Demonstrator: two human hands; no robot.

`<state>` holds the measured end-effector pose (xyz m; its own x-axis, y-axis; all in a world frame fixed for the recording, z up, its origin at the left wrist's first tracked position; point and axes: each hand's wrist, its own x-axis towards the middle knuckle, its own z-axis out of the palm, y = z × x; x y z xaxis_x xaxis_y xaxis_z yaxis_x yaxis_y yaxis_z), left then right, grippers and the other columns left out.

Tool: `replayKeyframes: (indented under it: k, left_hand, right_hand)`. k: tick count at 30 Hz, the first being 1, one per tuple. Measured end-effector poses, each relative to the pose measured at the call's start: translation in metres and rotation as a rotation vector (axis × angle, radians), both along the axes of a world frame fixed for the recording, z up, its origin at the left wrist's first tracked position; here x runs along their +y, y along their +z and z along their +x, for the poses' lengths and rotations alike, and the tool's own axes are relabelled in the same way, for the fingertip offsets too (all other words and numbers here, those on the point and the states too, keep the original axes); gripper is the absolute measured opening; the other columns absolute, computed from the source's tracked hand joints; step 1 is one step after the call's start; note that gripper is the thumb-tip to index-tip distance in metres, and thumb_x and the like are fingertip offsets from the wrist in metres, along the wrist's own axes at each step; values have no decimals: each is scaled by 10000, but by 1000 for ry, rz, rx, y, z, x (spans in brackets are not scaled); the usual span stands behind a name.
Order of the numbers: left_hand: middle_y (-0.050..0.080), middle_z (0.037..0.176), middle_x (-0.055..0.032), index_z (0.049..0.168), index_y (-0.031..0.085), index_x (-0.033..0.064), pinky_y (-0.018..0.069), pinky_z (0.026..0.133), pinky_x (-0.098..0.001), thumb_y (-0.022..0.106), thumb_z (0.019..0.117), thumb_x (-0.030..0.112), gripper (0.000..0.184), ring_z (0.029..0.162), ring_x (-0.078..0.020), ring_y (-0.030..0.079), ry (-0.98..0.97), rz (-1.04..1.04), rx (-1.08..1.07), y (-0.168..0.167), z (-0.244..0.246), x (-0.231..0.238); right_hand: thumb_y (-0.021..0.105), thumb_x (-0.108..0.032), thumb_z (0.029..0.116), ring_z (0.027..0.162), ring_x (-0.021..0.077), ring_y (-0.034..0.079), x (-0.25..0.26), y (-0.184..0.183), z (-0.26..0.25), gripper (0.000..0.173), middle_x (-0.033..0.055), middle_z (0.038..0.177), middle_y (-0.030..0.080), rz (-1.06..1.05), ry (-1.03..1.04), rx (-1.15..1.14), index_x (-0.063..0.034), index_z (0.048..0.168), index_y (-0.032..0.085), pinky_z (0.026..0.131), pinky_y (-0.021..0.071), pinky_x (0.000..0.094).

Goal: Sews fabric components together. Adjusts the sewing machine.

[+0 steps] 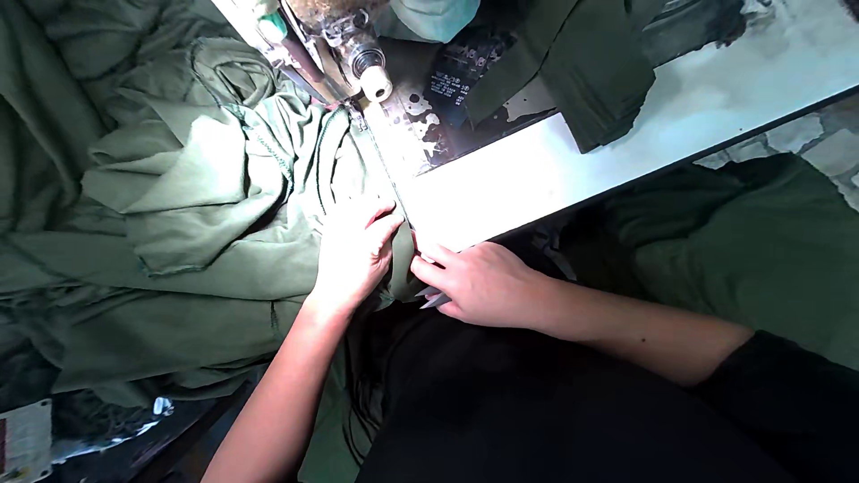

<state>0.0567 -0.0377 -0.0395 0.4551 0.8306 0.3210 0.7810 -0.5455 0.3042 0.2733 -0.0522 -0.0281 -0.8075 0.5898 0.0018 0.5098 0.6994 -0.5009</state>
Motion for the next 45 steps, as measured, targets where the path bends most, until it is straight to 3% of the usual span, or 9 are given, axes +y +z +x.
replayKeyframes:
  k: [3,7,17,24,28,34,40,43,45]
  left_hand:
    - [699,1233,-200,1082,773,13,463,991,-573,534,899,93,311,1175,-405,639,-41,-12,38,-1,-4,-4]
    - [679,1286,-213,1084,776,32,411,1054,-623,510,906,185,355,1271,-437,588,-67,-6,-3,-7,-8,-8]
    - [686,1298,-185,1110,782,64,412,1052,-603,450,912,242,426,1274,-403,595,-64,45,3,-11,-11,0]
    - [665,1345,-169,1191,756,62,414,1055,-610,452,910,221,444,1302,-413,571,-42,64,17,-12,-17,18]
    - [656,1363,-160,1230,739,54,420,1056,-586,451,920,233,459,1291,-387,582,-23,84,26,-12,-19,33]
    - [663,1356,-161,1256,729,70,469,995,-586,452,974,243,431,1243,-359,632,23,53,36,-5,-19,57]
    - [672,1331,-140,1286,721,130,469,994,-588,433,1003,296,436,1253,-352,618,74,112,95,-5,-21,77]
    - [663,1324,-151,1316,698,131,459,982,-608,454,981,264,436,1230,-371,616,77,28,124,0,-21,79]
    - [634,1356,-174,1364,664,131,443,988,-642,488,980,228,433,1253,-400,593,73,-71,133,6,-22,78]
  right_hand:
    - [655,-276,959,643,245,662,0,4,-1,294,150,1250,662,-36,5,-50,-87,1182,687,504,497,389]
    - [632,-261,963,664,299,683,0,4,-1,312,203,1296,653,-16,8,-24,-47,1184,687,509,507,426]
    - [606,-235,973,763,315,707,9,12,-6,302,193,1298,651,-29,14,-80,-36,1189,672,543,523,436]
    - [646,-225,941,777,294,712,28,13,-12,251,152,1177,702,61,3,-66,-54,1112,712,557,537,446]
    - [655,-238,938,722,264,684,42,13,-16,180,107,952,680,85,-2,-73,-76,1005,698,529,516,428]
    - [635,-198,940,770,257,672,67,18,-24,144,93,942,659,46,-16,-91,-86,1007,693,571,516,440]
    - [622,-225,983,880,289,687,87,26,-31,173,114,1045,672,-79,-52,-154,-77,1032,697,689,543,505]
    - [626,-395,997,886,266,671,88,23,-39,325,100,988,671,-127,-142,-38,-83,983,714,712,533,497]
    - [623,-350,1002,993,305,675,82,24,-49,326,139,1069,688,-151,-214,26,-62,1107,733,808,535,534]
